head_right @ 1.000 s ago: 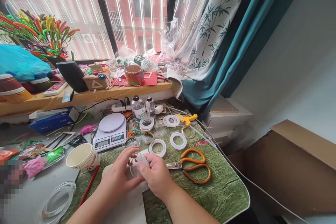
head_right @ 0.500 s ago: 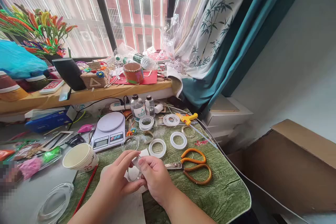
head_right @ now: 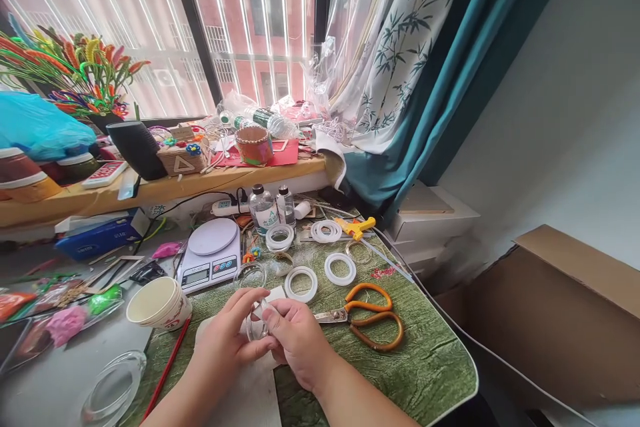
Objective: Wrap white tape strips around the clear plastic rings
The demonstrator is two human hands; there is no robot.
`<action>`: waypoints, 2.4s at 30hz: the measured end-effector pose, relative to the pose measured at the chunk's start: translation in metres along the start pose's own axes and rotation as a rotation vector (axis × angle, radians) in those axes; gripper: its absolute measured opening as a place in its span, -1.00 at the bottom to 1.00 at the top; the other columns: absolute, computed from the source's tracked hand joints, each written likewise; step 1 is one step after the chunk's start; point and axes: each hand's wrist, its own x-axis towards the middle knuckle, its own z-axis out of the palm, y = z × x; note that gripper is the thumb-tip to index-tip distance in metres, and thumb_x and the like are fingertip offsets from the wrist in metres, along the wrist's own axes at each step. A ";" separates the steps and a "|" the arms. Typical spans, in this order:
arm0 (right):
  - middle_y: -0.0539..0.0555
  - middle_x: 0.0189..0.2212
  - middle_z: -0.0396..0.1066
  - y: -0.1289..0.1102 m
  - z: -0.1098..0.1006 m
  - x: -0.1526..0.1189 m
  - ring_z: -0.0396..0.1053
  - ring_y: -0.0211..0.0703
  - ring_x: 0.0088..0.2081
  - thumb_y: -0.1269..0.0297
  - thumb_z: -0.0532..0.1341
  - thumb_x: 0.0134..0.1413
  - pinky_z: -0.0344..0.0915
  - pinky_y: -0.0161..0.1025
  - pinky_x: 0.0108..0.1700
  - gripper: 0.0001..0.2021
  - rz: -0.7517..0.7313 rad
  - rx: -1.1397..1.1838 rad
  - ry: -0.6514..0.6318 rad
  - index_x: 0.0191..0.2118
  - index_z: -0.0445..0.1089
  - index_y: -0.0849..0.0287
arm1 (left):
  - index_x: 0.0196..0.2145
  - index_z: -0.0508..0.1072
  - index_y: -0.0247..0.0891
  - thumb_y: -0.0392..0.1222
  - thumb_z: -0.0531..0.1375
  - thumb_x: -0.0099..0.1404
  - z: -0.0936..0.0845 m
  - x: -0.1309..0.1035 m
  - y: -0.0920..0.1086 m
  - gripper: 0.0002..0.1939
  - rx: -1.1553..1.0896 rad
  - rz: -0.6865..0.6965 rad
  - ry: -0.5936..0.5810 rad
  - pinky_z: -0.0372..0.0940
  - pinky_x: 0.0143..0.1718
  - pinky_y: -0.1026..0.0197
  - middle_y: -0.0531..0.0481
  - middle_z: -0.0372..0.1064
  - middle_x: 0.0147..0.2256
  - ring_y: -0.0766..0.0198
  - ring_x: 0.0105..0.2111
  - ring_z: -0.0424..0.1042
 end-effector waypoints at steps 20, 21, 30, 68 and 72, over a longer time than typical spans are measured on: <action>-0.08 -0.55 0.03 -0.007 0.002 -0.008 -0.02 -0.26 -0.47 -0.04 0.05 0.43 -0.04 -0.25 -0.40 -0.50 -0.375 -0.605 -0.021 -0.52 0.12 0.14 | 0.15 0.48 -0.14 0.19 0.28 0.27 0.007 -0.002 -0.007 -0.42 -0.372 -0.202 0.014 0.43 -0.12 0.06 -0.19 0.49 0.02 0.00 -0.09 0.49; -0.08 -0.56 0.03 -0.007 0.002 -0.008 -0.03 -0.26 -0.48 -0.04 0.06 0.42 -0.05 -0.25 -0.40 -0.50 -0.374 -0.598 -0.025 -0.52 0.11 0.13 | 0.19 0.44 -0.13 0.18 0.29 0.27 0.008 -0.003 -0.008 -0.39 -0.403 -0.200 0.007 0.42 -0.07 0.04 -0.20 0.47 0.06 -0.01 -0.05 0.47; -0.23 -0.71 -0.04 0.000 -0.001 -0.001 -0.24 -0.42 -0.67 -0.10 0.34 0.15 -0.27 -0.34 -0.61 -0.58 -0.049 -0.064 0.020 -0.41 0.34 0.17 | 0.25 0.40 -0.01 0.19 0.33 0.24 0.001 -0.001 -0.005 -0.34 -0.203 -0.077 -0.032 0.42 -0.02 -0.01 -0.20 0.36 0.14 -0.03 0.00 0.43; -0.11 -0.58 0.18 0.005 -0.001 0.000 0.06 -0.39 -0.63 -0.16 0.18 0.27 -0.03 -0.36 -0.60 -0.52 -0.173 -0.399 0.129 -0.45 0.27 0.16 | 0.28 0.37 0.00 0.14 0.07 0.46 -0.004 -0.001 -0.004 -0.49 -0.216 -0.145 0.054 0.25 0.25 -0.09 -0.14 0.34 0.23 -0.04 0.23 0.32; -0.13 -0.59 0.25 -0.002 0.001 0.001 0.06 -0.42 -0.71 -0.16 0.27 0.15 -0.06 -0.40 -0.68 -0.57 -0.101 -0.224 0.205 -0.38 0.32 0.16 | 0.25 0.36 -0.14 0.23 -0.12 0.51 -0.002 -0.006 -0.002 -0.40 -0.517 -0.291 0.086 0.47 -0.14 0.08 -0.20 0.49 0.06 0.06 -0.10 0.53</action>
